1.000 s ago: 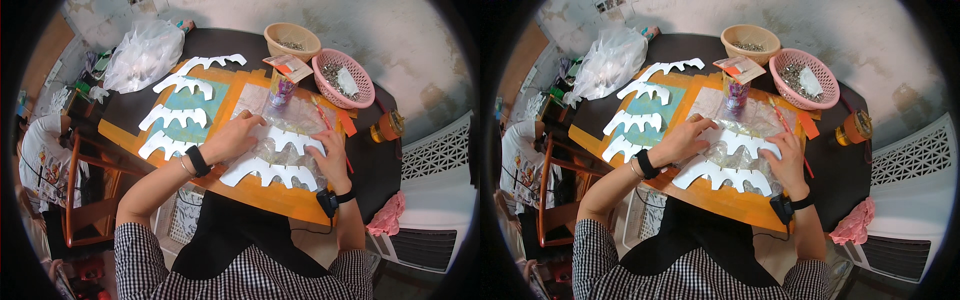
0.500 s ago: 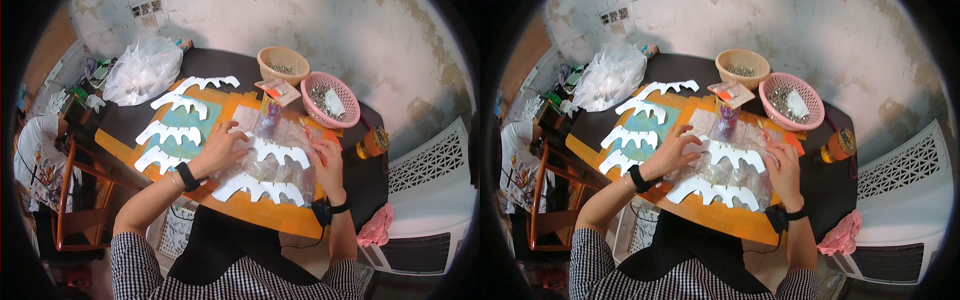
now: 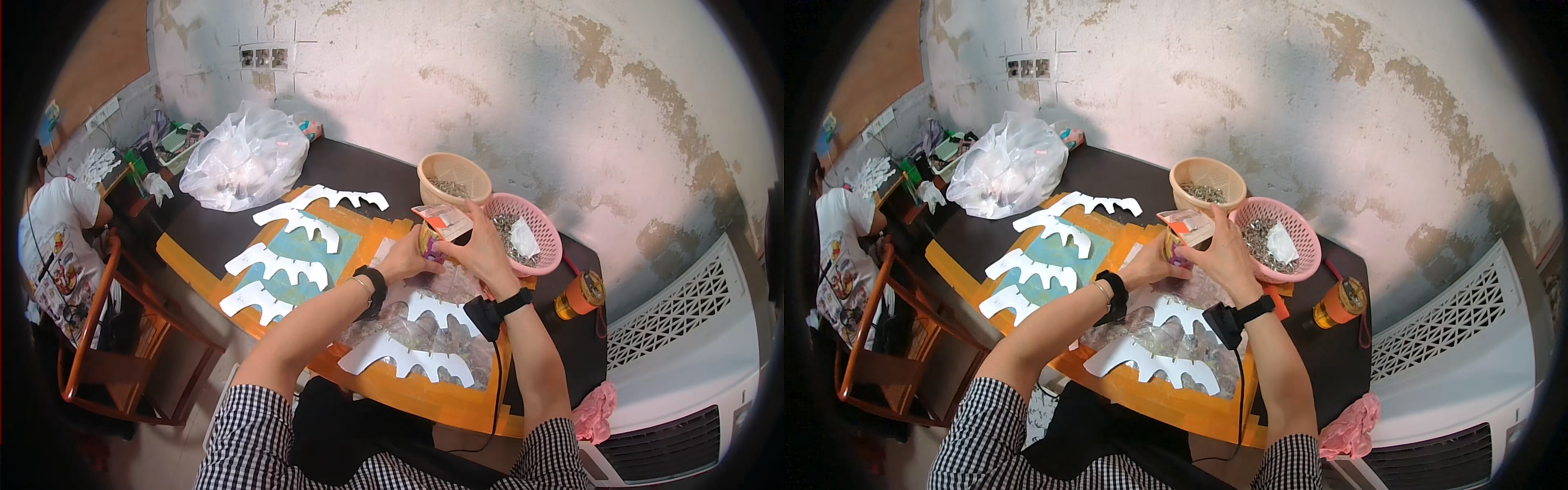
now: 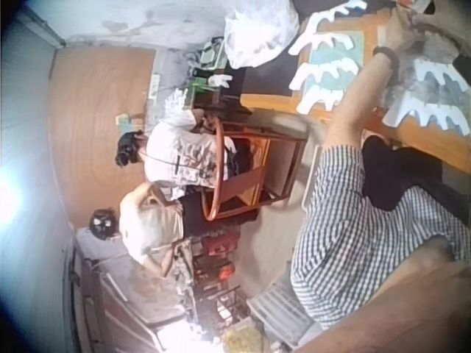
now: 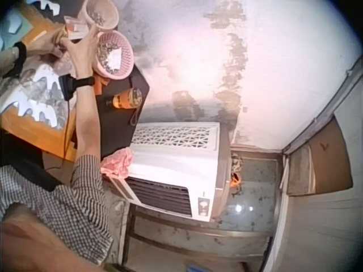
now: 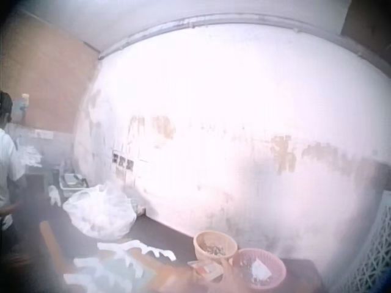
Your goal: Applying glue to white shoe components using a small brush.
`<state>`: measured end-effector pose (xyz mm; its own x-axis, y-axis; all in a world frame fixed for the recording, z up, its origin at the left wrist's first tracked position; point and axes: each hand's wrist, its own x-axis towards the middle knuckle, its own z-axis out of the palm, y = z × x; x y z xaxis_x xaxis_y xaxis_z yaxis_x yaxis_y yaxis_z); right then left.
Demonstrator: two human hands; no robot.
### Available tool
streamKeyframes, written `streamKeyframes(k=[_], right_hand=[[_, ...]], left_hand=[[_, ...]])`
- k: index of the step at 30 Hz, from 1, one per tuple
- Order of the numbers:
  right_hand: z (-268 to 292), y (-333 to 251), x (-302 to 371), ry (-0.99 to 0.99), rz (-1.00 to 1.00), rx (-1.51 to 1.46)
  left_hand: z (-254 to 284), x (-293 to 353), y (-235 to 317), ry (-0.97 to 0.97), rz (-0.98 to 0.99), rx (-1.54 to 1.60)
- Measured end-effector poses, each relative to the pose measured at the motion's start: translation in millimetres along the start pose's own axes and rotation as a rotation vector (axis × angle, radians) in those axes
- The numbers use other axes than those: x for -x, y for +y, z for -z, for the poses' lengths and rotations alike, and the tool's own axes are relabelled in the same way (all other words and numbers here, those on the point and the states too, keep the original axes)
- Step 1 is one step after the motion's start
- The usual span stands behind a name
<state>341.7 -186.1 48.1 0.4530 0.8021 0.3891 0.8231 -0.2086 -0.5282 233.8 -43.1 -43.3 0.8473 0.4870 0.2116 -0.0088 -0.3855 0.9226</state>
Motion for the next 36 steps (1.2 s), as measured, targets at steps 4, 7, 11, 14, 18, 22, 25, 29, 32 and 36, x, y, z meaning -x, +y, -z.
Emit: streamKeyframes(k=[4,7,11,14,18,22,25,29,32,36], right_hand=[[-7,3,1,0.160,0.136,0.056],[-5,-10,1,0.244,0.295,-0.031],[16,-35,7,0.326,0.420,0.145],[54,-49,20,0.467,0.367,0.016],[103,-24,70,0.258,0.114,-0.012],[118,55,132,0.067,-0.101,-0.001],[114,83,165,0.032,-0.257,-0.035],[101,112,178,0.043,-0.169,0.129],[99,105,174,-0.035,-0.275,0.105],[105,124,191,-0.109,-0.212,0.203]], left_hand=[[6,0,11,-0.052,0.060,-0.066],[10,-2,6,-0.064,0.056,-0.058],[7,-8,0,-0.094,0.053,-0.013],[3,-8,-2,-0.068,0.016,-0.021],[4,-7,-3,-0.091,0.007,-0.002],[8,-6,-6,-0.090,0.020,-0.026],[6,-12,-6,-0.135,0.041,-0.013],[4,-19,-14,-0.179,0.059,0.006],[9,-18,-27,-0.180,0.075,-0.092],[14,-9,0,-0.248,0.096,-0.062]])
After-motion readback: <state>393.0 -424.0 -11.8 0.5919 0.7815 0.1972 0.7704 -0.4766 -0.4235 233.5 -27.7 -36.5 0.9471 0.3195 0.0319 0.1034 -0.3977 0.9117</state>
